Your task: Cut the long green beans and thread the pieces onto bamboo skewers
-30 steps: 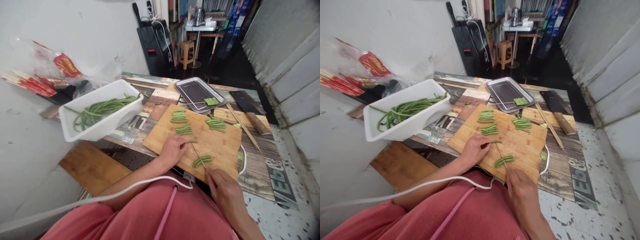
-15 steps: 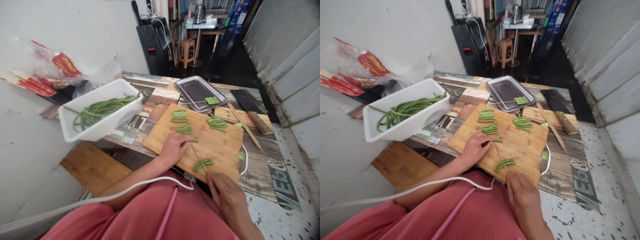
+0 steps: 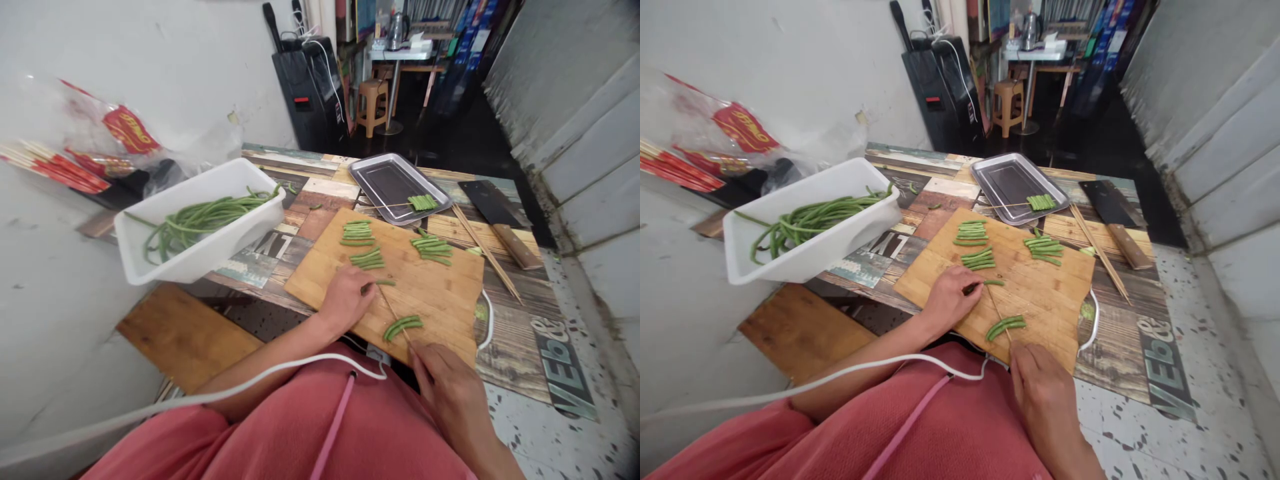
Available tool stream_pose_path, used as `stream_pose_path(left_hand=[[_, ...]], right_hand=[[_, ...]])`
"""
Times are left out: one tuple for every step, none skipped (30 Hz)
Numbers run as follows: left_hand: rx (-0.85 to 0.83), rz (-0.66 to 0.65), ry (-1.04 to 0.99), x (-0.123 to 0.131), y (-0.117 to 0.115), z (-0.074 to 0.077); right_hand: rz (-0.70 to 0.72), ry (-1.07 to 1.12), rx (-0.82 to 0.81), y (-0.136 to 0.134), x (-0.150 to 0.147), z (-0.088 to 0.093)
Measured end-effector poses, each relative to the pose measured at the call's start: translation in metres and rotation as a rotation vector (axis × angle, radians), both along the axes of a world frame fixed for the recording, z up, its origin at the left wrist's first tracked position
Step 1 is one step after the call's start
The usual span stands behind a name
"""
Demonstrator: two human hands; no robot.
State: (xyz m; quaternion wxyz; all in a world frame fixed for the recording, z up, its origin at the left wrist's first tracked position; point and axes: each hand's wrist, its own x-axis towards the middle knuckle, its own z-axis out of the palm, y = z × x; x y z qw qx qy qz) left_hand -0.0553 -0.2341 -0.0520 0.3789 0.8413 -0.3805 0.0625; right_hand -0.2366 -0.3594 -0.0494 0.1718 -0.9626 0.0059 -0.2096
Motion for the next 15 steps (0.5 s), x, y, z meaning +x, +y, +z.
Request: stream_pose_path(left_hand=[[-0.002, -0.001, -0.002, 0.0, 0.0, 0.0002], [-0.003, 0.0, -0.004, 0.0, 0.0, 0.0003], [-0.005, 0.001, -0.007, 0.0001, 0.0002, 0.0002], [-0.005, 0.002, -0.01, 0.0, 0.0004, 0.0001], [-0.006, 0.004, -0.013, 0.0, 0.0006, 0.0], [-0.007, 0.006, -0.015, -0.0001, 0.0007, -0.0002], [-0.006, 0.008, -0.015, -0.0002, 0.0008, -0.0003], [-0.005, 0.011, -0.015, -0.0003, 0.0008, -0.0004], [-0.002, 0.013, -0.014, -0.0003, 0.0007, -0.0004], [0.0, 0.015, -0.014, -0.0004, 0.0005, -0.0006], [0.002, 0.015, -0.013, -0.0004, 0.0003, -0.0008], [0.004, 0.014, -0.012, -0.0003, 0.0001, -0.0011], [0.005, 0.013, -0.013, -0.0003, 0.0, -0.0014], [0.004, 0.011, -0.016, -0.0002, -0.0001, -0.0019], [0.003, 0.006, -0.019, -0.0001, 0.0, -0.0023]], right_hand=[[0.002, 0.0, 0.001, 0.0, -0.0001, 0.0], [0.004, -0.003, 0.0, -0.0001, -0.0003, -0.0001], [0.005, -0.008, -0.002, -0.0001, -0.0006, -0.0002], [0.006, -0.014, -0.005, -0.0001, -0.0008, -0.0002], [0.005, -0.02, -0.007, 0.0, -0.0011, -0.0002], [0.003, -0.023, -0.009, 0.0, -0.0012, -0.0002], [0.001, -0.024, -0.01, 0.0001, -0.0013, -0.0001], [-0.002, -0.021, -0.01, 0.0002, -0.0013, 0.0001], [-0.006, -0.018, -0.009, 0.0002, -0.0012, 0.0002], [-0.008, -0.015, -0.008, 0.0003, -0.001, 0.0002], [-0.01, -0.013, -0.008, 0.0003, -0.0007, 0.0003], [-0.01, -0.012, -0.007, 0.0003, -0.0004, 0.0003], [-0.01, -0.011, -0.007, 0.0003, 0.0, 0.0002], [-0.008, -0.009, -0.007, 0.0003, 0.0003, 0.0001], [-0.006, -0.005, -0.008, 0.0002, 0.0007, 0.0]])
